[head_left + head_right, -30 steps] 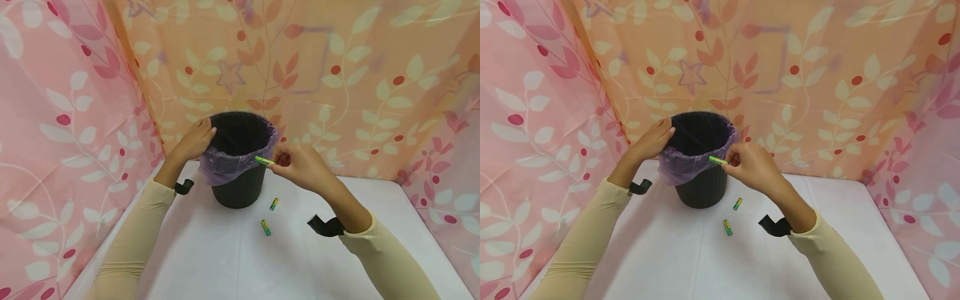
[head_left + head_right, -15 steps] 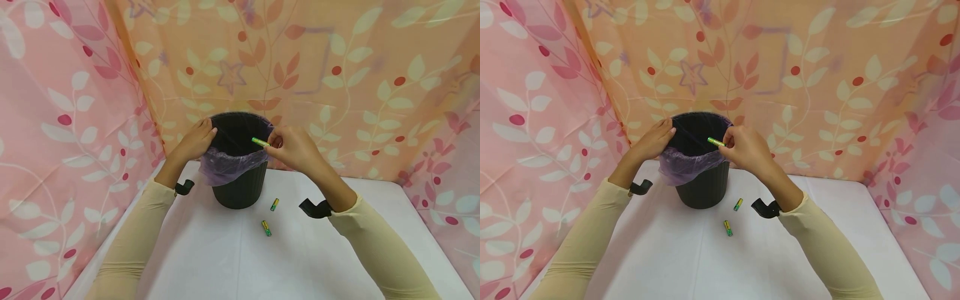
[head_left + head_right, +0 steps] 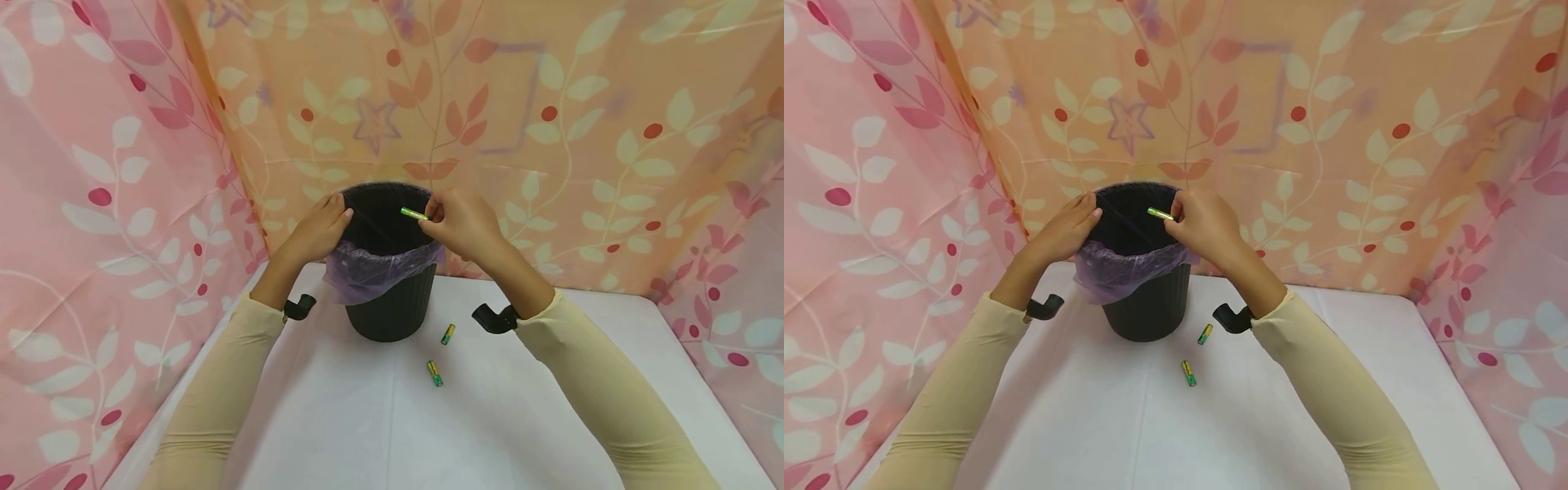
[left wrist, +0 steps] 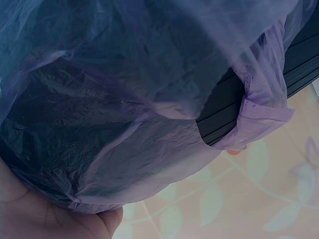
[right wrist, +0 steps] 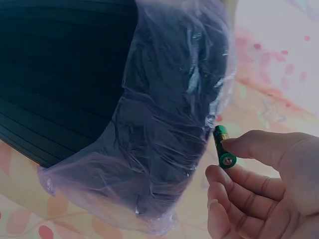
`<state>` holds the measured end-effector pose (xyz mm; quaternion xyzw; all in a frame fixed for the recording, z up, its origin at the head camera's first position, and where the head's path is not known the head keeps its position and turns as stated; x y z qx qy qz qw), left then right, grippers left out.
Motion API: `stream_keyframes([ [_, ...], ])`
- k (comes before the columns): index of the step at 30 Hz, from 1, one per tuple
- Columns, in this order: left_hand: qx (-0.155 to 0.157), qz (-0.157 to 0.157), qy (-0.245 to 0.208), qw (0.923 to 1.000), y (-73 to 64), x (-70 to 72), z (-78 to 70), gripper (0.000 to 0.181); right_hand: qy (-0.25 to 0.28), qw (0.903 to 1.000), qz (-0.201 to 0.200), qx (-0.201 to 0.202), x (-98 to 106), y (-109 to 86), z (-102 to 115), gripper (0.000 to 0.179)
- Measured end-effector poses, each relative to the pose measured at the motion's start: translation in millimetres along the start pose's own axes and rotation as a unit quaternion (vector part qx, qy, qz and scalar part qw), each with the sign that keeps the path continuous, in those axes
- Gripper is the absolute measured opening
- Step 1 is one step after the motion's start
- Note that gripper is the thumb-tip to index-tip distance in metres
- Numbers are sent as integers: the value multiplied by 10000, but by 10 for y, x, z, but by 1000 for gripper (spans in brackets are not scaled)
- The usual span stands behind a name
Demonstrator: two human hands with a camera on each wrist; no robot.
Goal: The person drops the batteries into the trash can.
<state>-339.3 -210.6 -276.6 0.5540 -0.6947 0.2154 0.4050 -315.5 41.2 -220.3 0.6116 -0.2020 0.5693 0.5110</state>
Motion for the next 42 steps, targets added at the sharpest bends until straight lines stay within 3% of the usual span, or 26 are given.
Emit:
stream_keyframes([
  [8,-19,-83,4,10000,0,7,-9,65,-291,9993,20,243,-91,123,146,15],
  [17,-39,-100,-25,9999,-9,-15,-15,65,-88,9993,-94,338,-157,12,164,11],
  [30,-58,-66,21,10000,-12,6,-20,65,886,9922,-719,510,-94,-319,102,7],
  [42,-63,-47,21,10000,-15,16,-12,65,1459,9847,-865,404,-178,-652,-48,4],
])
Point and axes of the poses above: each hand's wrist, its own y-axis towards the middle knuckle, its own x-axis out of the back of the hand, z = x × y, the point moved 5 cm from there along y, towards the middle knuckle, and after that the axes turned 15 degrees about -y, right-handed, at the moved point
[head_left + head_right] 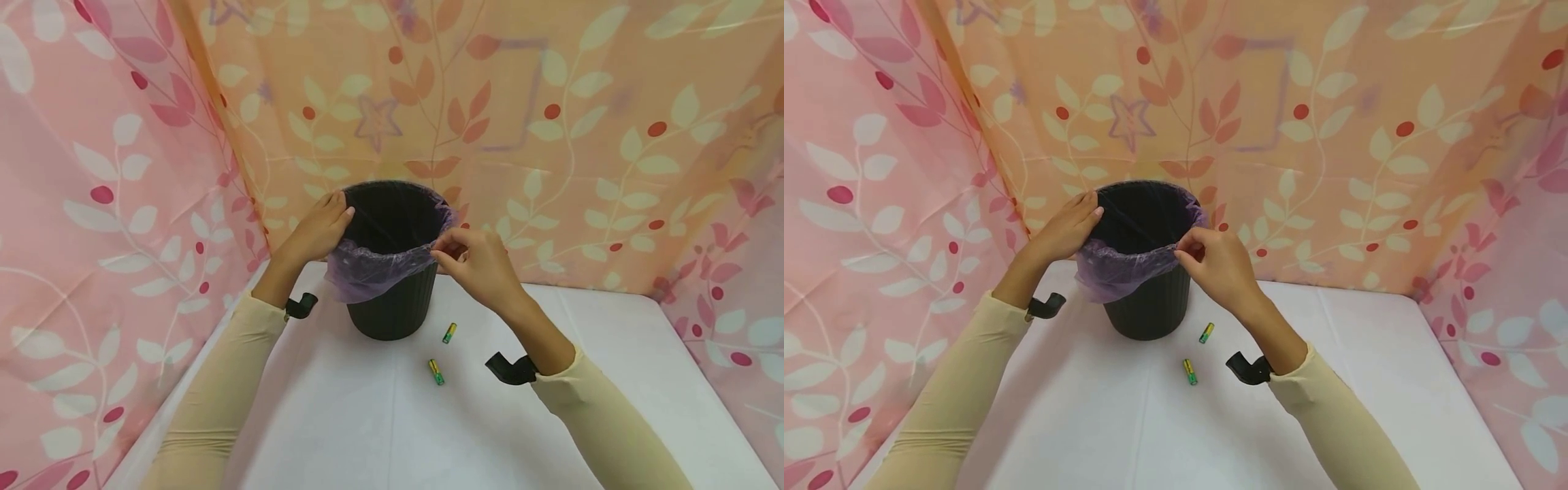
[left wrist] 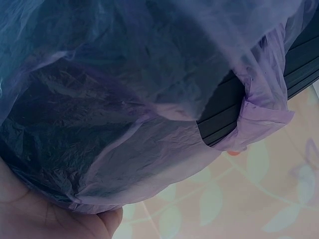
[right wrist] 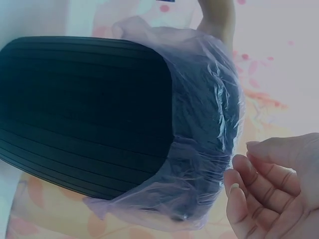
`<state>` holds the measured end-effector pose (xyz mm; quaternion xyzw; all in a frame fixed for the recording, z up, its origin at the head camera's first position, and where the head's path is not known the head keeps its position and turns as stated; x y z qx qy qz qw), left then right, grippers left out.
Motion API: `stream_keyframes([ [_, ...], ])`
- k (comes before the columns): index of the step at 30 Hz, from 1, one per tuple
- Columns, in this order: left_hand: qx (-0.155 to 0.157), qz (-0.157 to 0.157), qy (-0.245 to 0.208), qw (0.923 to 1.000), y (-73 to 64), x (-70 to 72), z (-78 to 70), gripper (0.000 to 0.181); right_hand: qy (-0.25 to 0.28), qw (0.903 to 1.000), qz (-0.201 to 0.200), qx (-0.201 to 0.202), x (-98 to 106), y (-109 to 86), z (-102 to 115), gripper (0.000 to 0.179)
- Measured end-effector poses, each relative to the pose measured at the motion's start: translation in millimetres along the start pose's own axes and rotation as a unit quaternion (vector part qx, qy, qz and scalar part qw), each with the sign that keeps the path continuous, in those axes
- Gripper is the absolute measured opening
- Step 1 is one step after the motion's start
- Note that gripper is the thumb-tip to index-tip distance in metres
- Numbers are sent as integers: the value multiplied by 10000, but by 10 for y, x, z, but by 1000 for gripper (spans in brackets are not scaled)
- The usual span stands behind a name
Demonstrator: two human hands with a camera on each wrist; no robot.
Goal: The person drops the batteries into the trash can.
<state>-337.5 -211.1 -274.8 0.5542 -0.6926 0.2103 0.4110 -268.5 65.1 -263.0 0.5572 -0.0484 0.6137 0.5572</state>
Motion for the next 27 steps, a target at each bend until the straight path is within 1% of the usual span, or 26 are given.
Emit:
stream_keyframes([
  [5,40,10,-18,10000,-7,-12,3,65,171,9998,28,-42,-54,-140,-83,4],
  [10,12,-20,-32,10000,-7,-11,0,65,129,9996,225,-110,-176,-291,-207,5],
  [15,2,-67,-20,10000,-7,4,-20,65,134,9986,502,-42,-316,-429,-324,5],
  [21,21,-75,-37,10000,-14,13,-42,64,-1,9957,929,-50,-492,-579,-465,3],
  [27,31,-65,-44,10000,-3,6,-9,65,-26,9929,1191,-41,-624,-722,-574,5],
])
Point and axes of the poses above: each hand's wrist, its own y-axis towards the middle knuckle, its own x-axis out of the back of the hand, z = x × y, the point moved 5 cm from there along y, towards the middle knuckle, and after that the axes turned 15 degrees about -y, right-handed, at the moved point
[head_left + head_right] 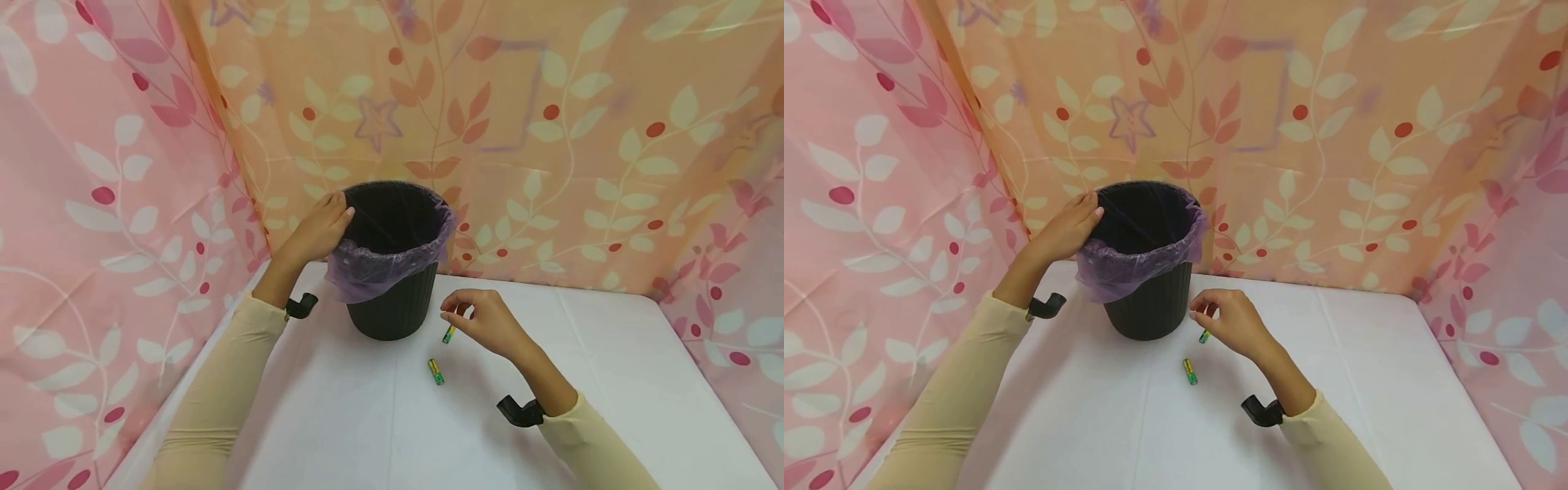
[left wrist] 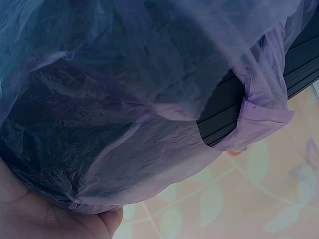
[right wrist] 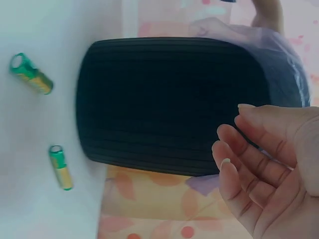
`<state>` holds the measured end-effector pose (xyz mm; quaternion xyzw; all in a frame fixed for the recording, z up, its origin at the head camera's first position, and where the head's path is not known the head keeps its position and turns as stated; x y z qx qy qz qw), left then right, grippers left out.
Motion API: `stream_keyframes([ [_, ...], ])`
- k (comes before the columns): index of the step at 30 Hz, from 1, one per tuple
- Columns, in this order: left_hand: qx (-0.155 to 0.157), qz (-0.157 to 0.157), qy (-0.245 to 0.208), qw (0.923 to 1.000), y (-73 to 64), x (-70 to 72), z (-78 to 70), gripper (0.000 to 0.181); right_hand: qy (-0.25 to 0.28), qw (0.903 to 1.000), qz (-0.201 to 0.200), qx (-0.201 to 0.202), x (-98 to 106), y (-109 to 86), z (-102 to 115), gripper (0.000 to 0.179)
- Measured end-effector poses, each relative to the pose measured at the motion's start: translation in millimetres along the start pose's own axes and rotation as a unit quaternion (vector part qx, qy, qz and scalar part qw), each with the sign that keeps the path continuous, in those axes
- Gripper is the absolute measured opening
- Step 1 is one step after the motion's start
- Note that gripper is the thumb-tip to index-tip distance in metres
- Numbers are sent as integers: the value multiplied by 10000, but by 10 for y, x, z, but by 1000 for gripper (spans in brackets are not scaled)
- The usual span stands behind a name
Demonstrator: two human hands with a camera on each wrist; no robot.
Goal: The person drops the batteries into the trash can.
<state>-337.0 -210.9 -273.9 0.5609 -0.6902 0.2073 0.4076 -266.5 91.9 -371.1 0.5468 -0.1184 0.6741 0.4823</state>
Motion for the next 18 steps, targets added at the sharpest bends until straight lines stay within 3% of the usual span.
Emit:
stream_keyframes([
  [5,-15,-6,53,10000,10,-4,4,65,-61,10000,63,17,-131,-93,-107,4],
  [18,-66,-80,65,9999,-8,0,0,64,-100,9984,401,-379,-455,-269,-363,12],
])
Point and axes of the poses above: each hand's wrist, its own y-axis towards the middle knuckle, its own x-axis out of the back of the hand, z = x × y, the point moved 5 cm from there along y, towards the middle knuckle, and after that the axes turned 15 degrees about -y, right-handed, at the moved point
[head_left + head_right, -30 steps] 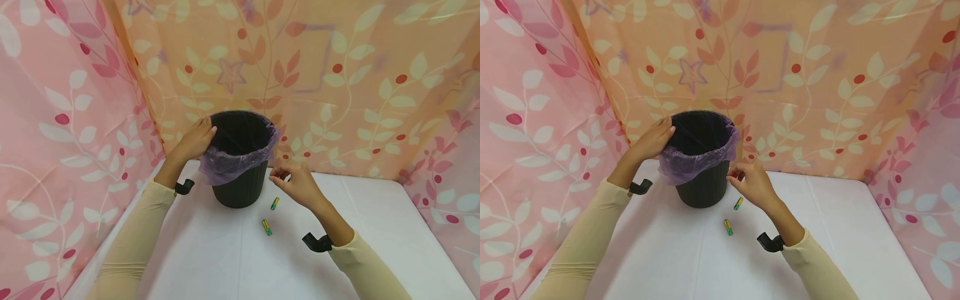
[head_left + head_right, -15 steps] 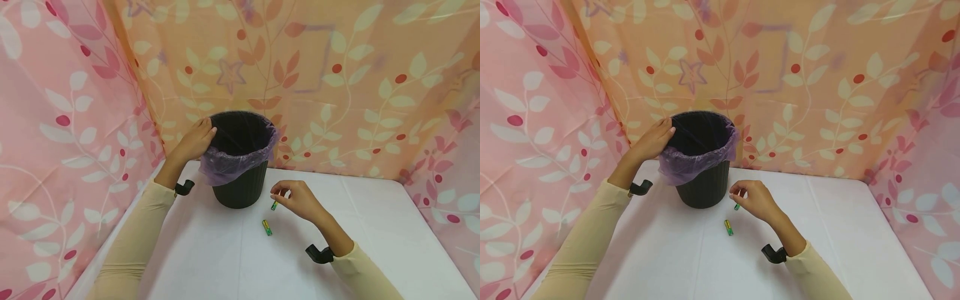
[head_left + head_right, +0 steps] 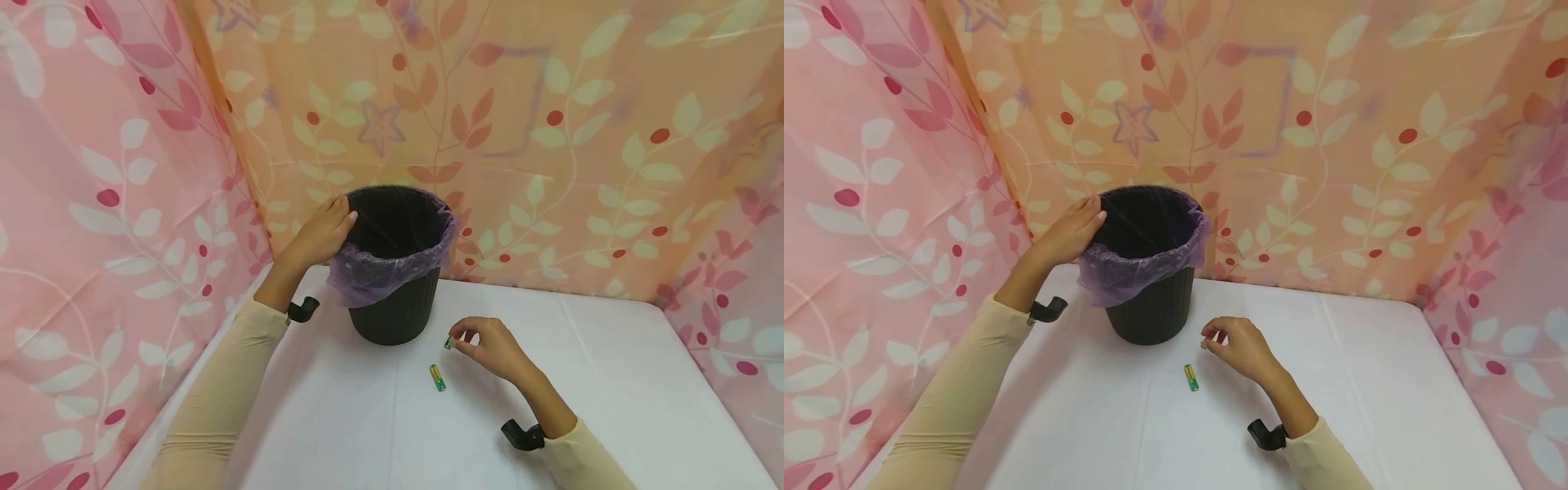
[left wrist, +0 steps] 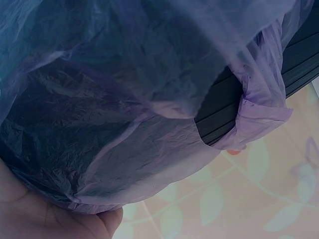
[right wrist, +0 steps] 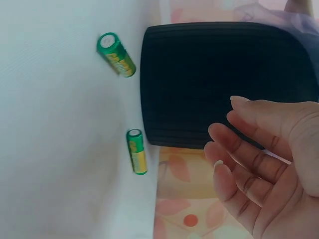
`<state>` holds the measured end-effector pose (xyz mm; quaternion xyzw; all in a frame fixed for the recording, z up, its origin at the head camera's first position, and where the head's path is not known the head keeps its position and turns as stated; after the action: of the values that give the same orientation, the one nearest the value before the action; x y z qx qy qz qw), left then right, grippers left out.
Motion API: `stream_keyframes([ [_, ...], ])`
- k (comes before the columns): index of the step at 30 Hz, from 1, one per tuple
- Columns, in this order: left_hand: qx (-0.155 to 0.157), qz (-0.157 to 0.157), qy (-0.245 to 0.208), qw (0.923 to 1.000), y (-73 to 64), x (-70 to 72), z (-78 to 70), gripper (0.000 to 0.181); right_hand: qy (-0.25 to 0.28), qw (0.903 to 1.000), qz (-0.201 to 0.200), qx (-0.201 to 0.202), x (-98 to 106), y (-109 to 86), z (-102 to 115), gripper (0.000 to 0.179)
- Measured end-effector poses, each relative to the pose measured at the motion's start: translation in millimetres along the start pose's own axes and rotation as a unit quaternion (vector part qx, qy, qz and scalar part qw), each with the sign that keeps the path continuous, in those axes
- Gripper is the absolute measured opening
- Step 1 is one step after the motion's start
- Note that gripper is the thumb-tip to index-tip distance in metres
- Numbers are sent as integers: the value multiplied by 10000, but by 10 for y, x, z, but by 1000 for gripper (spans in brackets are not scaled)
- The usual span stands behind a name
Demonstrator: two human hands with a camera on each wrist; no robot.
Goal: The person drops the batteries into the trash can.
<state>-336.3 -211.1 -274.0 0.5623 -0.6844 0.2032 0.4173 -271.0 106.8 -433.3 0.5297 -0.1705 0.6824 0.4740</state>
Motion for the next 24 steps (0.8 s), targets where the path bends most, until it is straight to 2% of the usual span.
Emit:
stream_keyframes([
  [18,6,-20,-13,10000,26,-25,-18,64,-134,9999,70,-75,-168,-72,-198,16],
  [24,103,-2,-42,9999,-3,-4,-8,64,-163,9997,138,-119,-228,-58,-243,20],
])
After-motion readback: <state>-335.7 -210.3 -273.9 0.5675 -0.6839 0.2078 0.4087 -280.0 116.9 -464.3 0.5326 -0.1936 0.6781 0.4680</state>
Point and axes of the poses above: each hand's wrist, its own y-axis towards the middle knuckle, its own x-axis out of the back of the hand, z = x × y, the point moved 5 cm from there along y, towards the middle knuckle, and after that the axes turned 15 degrees about -y, right-handed, at the moved point
